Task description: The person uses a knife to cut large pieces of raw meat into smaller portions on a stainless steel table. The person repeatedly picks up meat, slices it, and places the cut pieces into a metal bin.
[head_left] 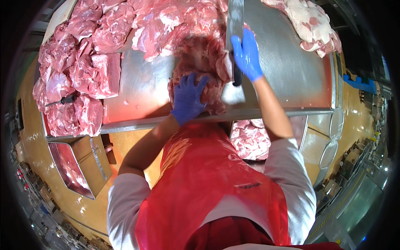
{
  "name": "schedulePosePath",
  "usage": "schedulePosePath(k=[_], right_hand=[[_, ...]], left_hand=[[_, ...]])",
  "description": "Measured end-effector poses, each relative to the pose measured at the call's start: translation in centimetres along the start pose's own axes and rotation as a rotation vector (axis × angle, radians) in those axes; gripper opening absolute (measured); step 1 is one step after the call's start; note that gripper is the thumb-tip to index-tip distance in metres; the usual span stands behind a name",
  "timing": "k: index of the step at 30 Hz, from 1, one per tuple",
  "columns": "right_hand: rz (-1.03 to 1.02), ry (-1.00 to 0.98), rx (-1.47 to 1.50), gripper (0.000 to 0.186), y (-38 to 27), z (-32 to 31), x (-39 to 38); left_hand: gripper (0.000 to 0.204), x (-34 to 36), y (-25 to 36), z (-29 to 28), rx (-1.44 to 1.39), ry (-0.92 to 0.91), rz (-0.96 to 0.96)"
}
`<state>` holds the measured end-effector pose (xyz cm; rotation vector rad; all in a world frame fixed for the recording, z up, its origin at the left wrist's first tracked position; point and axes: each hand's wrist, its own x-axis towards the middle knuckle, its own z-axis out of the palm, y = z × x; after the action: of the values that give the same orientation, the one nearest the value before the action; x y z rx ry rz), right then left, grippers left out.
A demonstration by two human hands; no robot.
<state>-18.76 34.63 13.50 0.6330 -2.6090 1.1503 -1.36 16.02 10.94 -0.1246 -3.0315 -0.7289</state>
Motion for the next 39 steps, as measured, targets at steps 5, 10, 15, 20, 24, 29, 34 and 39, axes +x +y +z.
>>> schedulePosePath(k=[5, 10, 15, 20, 24, 29, 34, 39], right_hand=[[0.077, -0.409, -0.105, 0.040, -0.4, -5.0, -12.6], [-0.108, -0.555, -0.140, 0.058, 3.5, -3.8, -13.6], [-0.095, -0.641, -0.344, 0.066, 1.3, 0.4, -11.5], [-0.085, -0.896, -0.368, 0.066, 6.3, -9.9, -19.0], [-0.051, -0.720, -0.327, 0.063, 4.0, -11.1, -19.5], [0.080, -0.459, 0.086, 0.069, -1.3, -3.4, -14.4], [0.073, -0.634, -0.123, 0.071, 1.7, -3.5, -17.1], [-0.068, -0.631, -0.291, 0.069, 1.0, 0.8, -15.2]], left_hand=[[0.054, -1.7, -1.0, 1.3, -0.041, 0.122, 0.030], [0.039, 0.1, -1.2, 1.4, -0.067, 0.122, 0.121], [0.030, -0.3, -2.0, 0.4, -0.078, 0.090, 0.126], [0.023, 0.3, -7.9, -0.8, -0.372, 0.199, 0.022], [0.029, -0.6, -3.7, -3.4, -0.084, 0.144, -0.037], [0.035, 0.3, -0.4, 4.9, 0.583, 0.073, 0.225], [0.039, 2.0, -1.7, 4.6, 0.585, -0.183, 0.236], [0.033, 0.3, -0.9, 3.6, 0.730, -0.113, 0.304]])
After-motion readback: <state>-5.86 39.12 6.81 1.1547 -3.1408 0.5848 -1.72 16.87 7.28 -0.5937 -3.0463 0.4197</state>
